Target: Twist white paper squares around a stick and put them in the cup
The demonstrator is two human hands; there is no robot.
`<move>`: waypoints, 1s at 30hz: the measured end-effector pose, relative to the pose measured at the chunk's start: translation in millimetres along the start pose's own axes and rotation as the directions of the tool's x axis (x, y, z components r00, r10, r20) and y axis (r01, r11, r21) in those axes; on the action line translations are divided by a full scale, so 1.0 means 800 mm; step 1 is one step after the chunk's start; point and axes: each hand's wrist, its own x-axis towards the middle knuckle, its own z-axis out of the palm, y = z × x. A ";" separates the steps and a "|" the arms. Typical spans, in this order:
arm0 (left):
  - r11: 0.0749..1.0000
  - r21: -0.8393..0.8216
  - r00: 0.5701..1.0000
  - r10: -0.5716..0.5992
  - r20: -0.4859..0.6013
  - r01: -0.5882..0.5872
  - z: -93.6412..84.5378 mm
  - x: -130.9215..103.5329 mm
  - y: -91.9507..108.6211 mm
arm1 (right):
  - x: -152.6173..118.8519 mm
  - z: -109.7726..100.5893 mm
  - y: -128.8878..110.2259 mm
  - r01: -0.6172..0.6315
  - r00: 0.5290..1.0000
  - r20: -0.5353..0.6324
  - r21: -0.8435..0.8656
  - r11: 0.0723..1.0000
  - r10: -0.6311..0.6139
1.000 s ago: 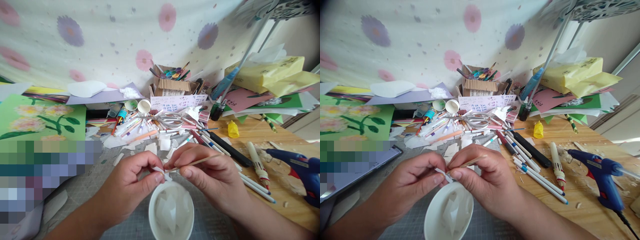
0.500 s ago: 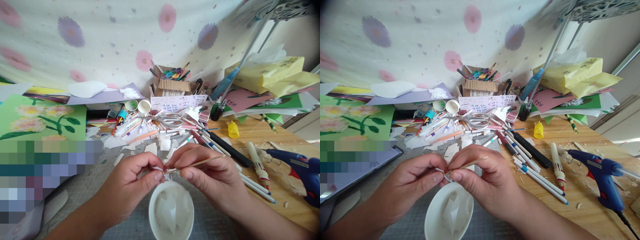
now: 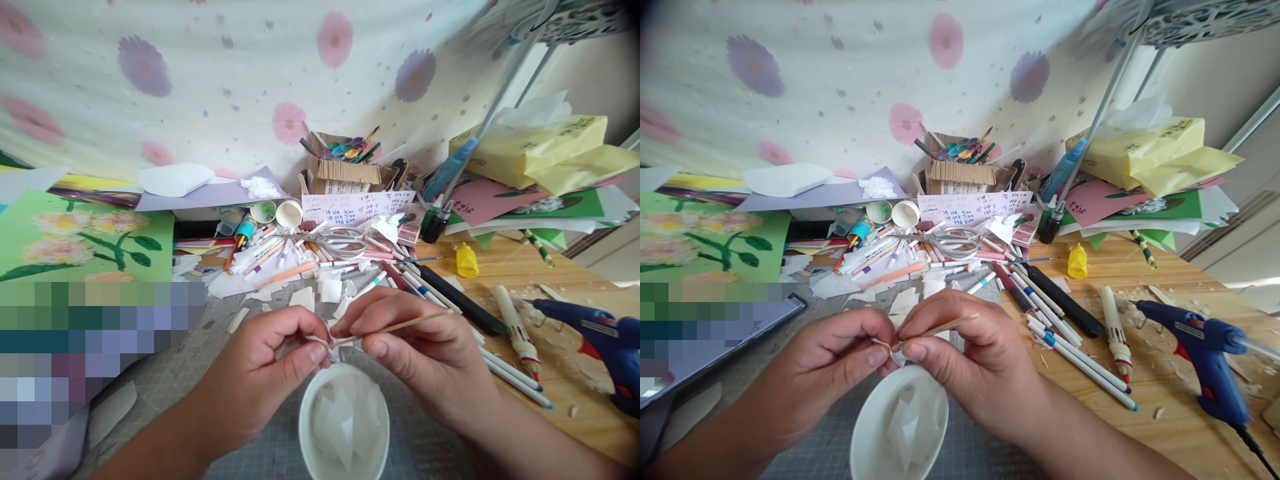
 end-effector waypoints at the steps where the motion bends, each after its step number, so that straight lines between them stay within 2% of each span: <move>1: 1.000 0.001 1.000 0.000 0.002 0.000 0.000 0.000 -0.001 | 0.000 0.000 0.000 -0.001 1.000 0.001 -0.004 1.000 0.001; 8: 1.000 -0.018 1.000 0.026 0.001 -0.026 0.000 -0.001 -0.006 | 0.001 0.000 -0.001 -0.007 1.000 0.005 -0.012 1.000 0.007; 18: 1.000 -0.027 1.000 -0.003 0.004 0.003 -0.001 -0.001 -0.007 | 0.002 0.000 0.000 -0.005 1.000 0.010 0.007 1.000 0.005; 30: 0.998 0.049 1.000 0.026 -0.017 -0.025 -0.001 0.000 -0.006 | 0.003 0.000 -0.002 0.011 1.000 0.012 -0.047 0.999 -0.010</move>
